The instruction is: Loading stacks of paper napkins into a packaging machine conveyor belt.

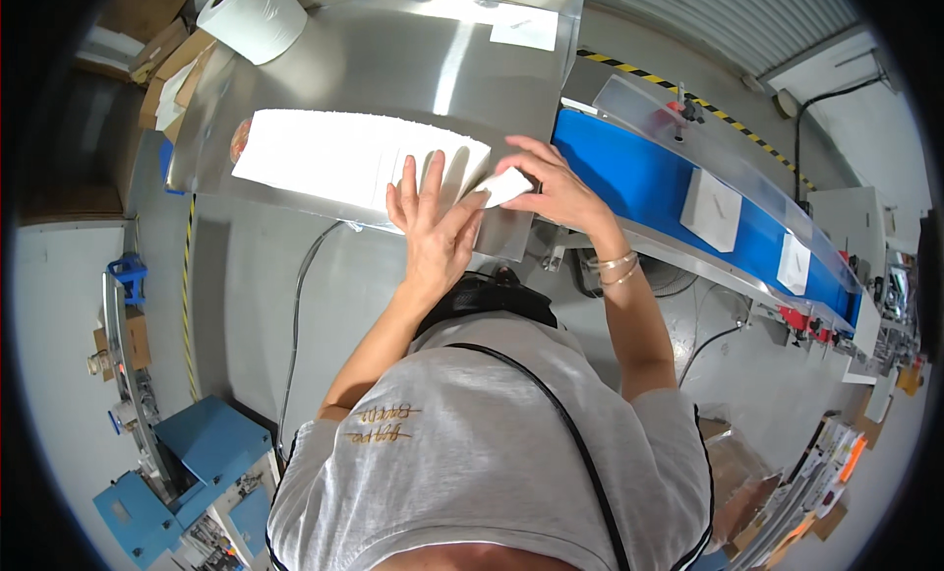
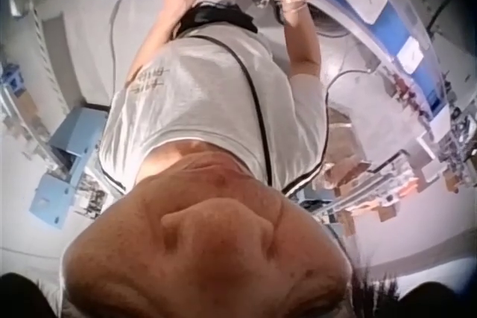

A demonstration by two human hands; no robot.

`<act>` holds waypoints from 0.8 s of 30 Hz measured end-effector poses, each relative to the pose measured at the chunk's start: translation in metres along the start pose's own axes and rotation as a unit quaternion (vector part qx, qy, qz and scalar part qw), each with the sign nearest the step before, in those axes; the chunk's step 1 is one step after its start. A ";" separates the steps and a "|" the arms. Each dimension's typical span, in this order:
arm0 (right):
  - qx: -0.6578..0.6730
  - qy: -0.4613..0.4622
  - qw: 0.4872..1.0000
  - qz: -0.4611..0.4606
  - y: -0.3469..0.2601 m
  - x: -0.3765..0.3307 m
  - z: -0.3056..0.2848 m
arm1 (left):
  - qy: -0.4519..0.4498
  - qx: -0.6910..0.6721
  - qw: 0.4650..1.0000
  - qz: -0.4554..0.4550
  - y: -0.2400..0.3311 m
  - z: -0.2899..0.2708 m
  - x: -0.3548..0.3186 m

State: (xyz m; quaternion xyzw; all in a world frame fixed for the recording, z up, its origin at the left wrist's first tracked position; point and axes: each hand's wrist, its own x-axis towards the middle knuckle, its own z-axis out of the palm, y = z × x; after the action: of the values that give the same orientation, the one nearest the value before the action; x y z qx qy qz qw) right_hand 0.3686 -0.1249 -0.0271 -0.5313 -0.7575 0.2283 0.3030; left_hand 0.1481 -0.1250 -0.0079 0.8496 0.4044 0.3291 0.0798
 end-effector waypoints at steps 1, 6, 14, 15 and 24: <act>-0.029 0.038 0.996 -0.070 0.015 0.002 0.007 | 0.005 -0.011 1.000 -0.023 0.002 -0.004 0.002; 0.292 0.188 0.887 0.303 0.052 -0.036 -0.014 | 0.037 0.025 0.998 -0.048 -0.021 0.003 -0.004; -0.380 0.303 0.786 0.381 0.086 -0.086 -0.048 | 0.073 0.006 0.997 -0.025 -0.021 0.007 -0.002; -0.318 0.294 0.850 0.301 0.081 -0.081 -0.051 | 0.073 0.007 0.997 -0.025 -0.022 0.006 -0.002; -0.011 0.018 0.999 -0.036 0.012 0.012 0.016 | 0.017 0.005 0.999 -0.029 -0.017 -0.010 0.005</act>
State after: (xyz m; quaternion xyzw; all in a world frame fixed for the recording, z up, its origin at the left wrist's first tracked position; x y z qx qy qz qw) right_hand 0.3624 -0.1099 -0.0433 -0.5112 -0.7730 0.1994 0.3183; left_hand 0.1334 -0.1110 -0.0045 0.8325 0.4313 0.3389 0.0783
